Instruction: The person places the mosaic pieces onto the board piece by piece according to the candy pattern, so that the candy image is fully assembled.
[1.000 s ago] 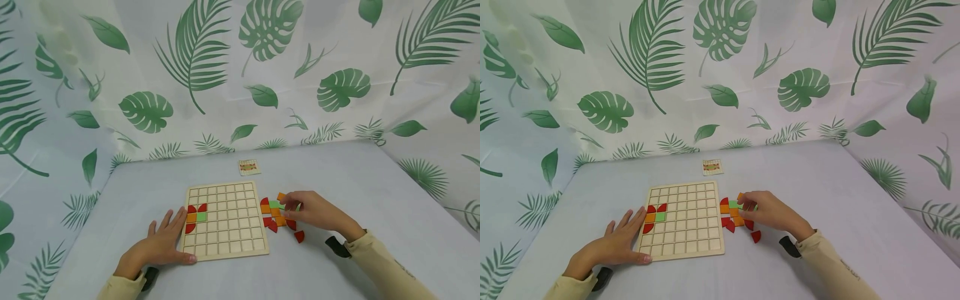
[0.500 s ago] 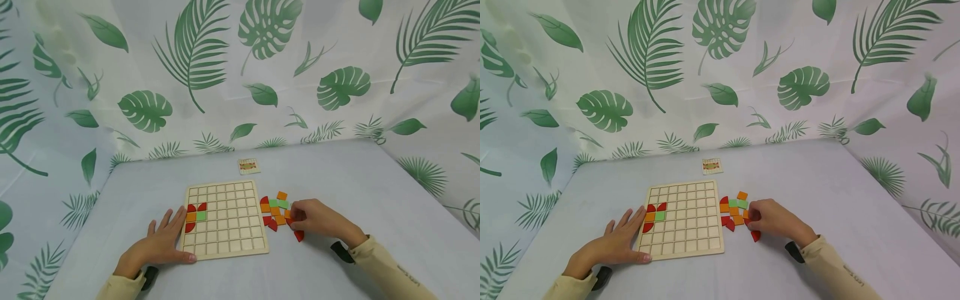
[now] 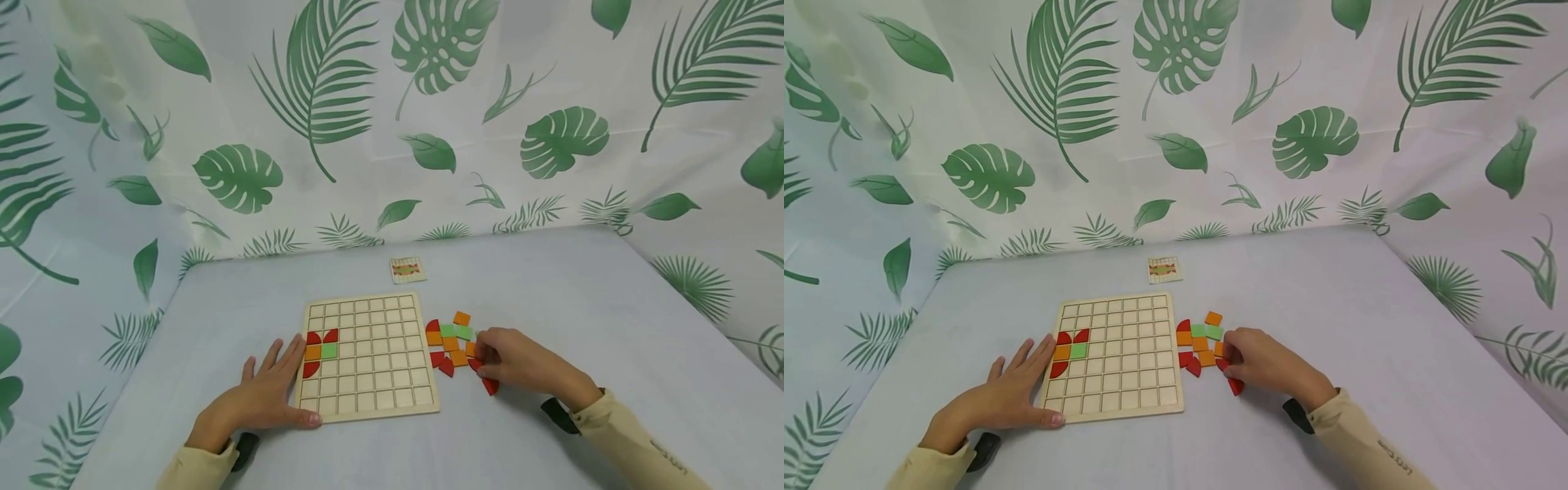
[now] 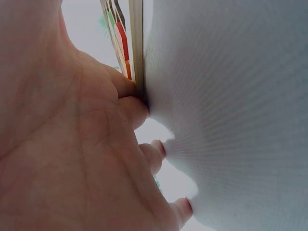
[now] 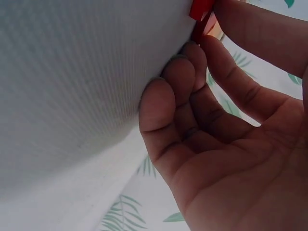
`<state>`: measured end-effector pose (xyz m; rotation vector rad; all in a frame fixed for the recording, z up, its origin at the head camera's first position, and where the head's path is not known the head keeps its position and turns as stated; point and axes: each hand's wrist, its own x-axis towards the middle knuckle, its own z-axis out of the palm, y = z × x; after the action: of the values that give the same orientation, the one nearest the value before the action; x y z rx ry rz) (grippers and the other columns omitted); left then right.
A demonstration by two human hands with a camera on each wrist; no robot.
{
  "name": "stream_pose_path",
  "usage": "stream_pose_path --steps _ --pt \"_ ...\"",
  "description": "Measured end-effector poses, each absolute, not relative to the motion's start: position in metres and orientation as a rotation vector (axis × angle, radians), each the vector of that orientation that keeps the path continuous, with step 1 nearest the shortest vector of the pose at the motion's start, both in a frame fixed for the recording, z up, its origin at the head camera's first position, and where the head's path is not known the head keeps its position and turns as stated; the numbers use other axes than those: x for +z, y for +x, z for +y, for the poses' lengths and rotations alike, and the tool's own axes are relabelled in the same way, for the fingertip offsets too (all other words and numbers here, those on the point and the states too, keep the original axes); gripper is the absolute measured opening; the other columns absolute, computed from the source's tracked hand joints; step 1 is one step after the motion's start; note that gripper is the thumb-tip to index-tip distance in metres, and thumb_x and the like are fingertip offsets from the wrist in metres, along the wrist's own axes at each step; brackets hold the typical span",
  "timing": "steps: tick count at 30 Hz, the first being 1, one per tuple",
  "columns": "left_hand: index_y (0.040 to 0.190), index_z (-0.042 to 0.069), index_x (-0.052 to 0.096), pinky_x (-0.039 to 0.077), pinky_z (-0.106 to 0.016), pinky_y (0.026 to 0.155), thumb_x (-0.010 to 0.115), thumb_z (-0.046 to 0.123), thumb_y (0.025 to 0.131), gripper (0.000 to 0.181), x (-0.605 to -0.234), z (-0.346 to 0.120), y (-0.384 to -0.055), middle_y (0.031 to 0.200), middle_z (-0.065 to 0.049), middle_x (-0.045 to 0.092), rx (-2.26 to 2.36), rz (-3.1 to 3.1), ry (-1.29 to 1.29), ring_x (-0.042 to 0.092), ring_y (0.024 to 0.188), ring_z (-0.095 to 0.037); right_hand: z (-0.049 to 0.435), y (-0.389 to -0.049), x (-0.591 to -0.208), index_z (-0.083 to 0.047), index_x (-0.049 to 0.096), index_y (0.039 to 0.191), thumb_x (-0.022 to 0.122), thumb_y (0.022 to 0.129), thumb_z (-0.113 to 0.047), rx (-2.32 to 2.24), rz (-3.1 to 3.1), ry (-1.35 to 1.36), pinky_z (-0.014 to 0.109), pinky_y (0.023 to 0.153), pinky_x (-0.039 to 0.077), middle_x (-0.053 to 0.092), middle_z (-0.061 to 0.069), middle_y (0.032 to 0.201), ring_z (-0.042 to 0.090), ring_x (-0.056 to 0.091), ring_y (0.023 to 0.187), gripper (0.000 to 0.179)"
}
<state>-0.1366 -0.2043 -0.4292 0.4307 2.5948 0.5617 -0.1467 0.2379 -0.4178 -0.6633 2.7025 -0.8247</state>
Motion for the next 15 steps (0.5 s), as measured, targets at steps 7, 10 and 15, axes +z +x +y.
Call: stream_pose_path --steps 7,10,15 --pt "0.172 0.004 0.006 -0.007 -0.077 0.117 0.085 0.074 0.076 0.142 -0.4334 -0.2071 -0.1376 0.179 -0.016 0.002 0.584 2.595 0.427 -0.01 0.162 -0.044 0.2351 -0.1438 -0.4176 -0.011 0.068 0.096 0.085 0.092 -0.007 -0.825 2.702 -0.639 0.028 0.067 0.051 0.055 -0.003 0.09 0.014 0.052 0.08 0.018" --pt "0.173 0.006 0.006 -0.01 -0.076 0.117 0.082 0.08 0.074 0.145 -0.4383 -0.2104 -0.1394 0.18 -0.014 0.001 0.606 2.592 0.441 -0.012 0.162 -0.042 0.236 -0.1446 -0.4174 -0.011 0.067 0.095 0.082 0.093 -0.004 -0.866 2.674 -0.674 0.027 0.066 0.052 0.059 -0.006 0.086 0.013 0.054 0.077 0.017" --pt "0.172 0.005 0.006 -0.01 -0.078 0.116 0.084 0.076 0.076 0.143 -0.4338 -0.2094 -0.1383 0.179 -0.016 0.001 0.607 2.584 0.452 -0.012 0.161 -0.044 0.2385 -0.1475 -0.4166 -0.01 0.067 0.096 0.075 0.097 0.002 -0.948 2.604 -0.707 0.027 0.067 0.055 0.064 -0.008 0.083 0.011 0.058 0.074 0.014"
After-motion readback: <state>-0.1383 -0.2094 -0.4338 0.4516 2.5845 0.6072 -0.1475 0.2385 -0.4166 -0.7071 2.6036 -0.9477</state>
